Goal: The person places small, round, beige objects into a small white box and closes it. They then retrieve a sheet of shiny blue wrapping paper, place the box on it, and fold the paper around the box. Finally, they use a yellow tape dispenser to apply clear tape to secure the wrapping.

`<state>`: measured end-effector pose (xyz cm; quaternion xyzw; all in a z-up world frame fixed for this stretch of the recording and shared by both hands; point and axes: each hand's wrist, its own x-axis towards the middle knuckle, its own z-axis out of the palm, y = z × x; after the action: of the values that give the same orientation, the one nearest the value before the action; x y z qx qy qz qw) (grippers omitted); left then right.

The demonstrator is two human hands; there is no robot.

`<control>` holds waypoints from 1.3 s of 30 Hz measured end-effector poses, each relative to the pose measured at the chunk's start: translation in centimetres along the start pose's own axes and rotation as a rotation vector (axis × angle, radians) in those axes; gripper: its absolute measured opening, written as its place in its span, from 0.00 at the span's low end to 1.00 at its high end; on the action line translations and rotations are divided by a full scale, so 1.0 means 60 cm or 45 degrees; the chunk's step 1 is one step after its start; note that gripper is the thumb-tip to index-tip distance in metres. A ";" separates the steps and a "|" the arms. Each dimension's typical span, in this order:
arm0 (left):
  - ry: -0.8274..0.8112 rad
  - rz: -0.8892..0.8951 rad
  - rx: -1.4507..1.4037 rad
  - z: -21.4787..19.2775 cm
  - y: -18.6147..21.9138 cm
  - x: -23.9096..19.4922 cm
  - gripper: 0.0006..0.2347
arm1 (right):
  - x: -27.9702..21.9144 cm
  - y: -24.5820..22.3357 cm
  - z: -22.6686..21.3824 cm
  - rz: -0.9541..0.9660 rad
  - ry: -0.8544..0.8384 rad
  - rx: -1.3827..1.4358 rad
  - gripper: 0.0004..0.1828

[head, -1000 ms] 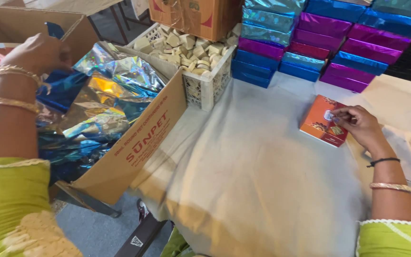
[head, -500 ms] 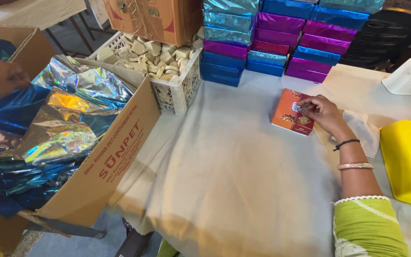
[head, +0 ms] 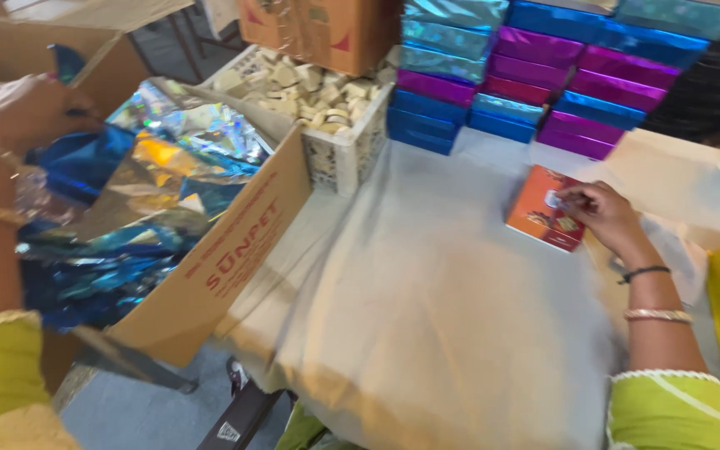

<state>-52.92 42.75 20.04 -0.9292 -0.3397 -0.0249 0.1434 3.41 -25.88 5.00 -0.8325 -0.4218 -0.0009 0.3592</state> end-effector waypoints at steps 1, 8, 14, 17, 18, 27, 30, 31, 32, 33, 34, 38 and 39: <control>-0.008 -0.027 0.001 -0.004 -0.001 -0.007 0.16 | 0.001 0.005 0.002 -0.021 -0.018 0.006 0.14; 0.164 0.115 -0.191 -0.028 0.014 -0.034 0.14 | 0.002 0.019 0.004 0.023 -0.003 -0.045 0.13; 0.225 0.142 -0.286 -0.069 0.030 -0.066 0.14 | 0.022 0.013 0.000 0.066 -0.055 -0.191 0.17; 0.266 0.118 -0.219 -0.084 0.039 -0.081 0.15 | 0.045 -0.014 0.006 0.038 -0.089 -0.301 0.18; 0.309 0.139 -0.189 -0.086 0.038 -0.084 0.15 | 0.056 -0.024 0.008 -0.005 -0.097 -0.352 0.18; 0.461 0.360 -0.610 -0.103 0.071 -0.104 0.14 | 0.120 -0.466 0.114 -0.808 -0.060 -0.091 0.12; 0.460 0.338 -0.584 -0.121 0.090 -0.118 0.13 | 0.125 -0.600 0.167 -0.992 -0.111 0.043 0.13; 0.456 0.336 -0.581 -0.123 0.091 -0.119 0.13 | 0.126 -0.634 0.186 -0.992 -0.113 0.048 0.13; 0.454 0.358 -0.613 -0.124 0.092 -0.121 0.13 | 0.126 -0.669 0.204 -1.058 -0.168 0.090 0.15; 0.452 0.376 -0.645 -0.126 0.093 -0.123 0.13 | 0.127 -0.705 0.223 -1.126 -0.226 0.132 0.16; 0.449 0.371 -0.642 -0.124 0.091 -0.124 0.13 | 0.121 -0.729 0.237 -1.128 -0.229 0.138 0.16; 0.467 0.368 -0.611 -0.117 0.092 -0.142 0.12 | 0.085 -0.801 0.295 -1.331 -0.445 0.370 0.18; 0.473 0.349 -0.620 -0.120 0.093 -0.148 0.11 | 0.074 -0.813 0.309 -1.407 -0.521 0.450 0.19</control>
<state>-55.79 31.10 24.26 -0.9528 -0.1638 -0.2547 -0.0215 -33.63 7.21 21.74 -0.4018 -0.8451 0.0427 0.3501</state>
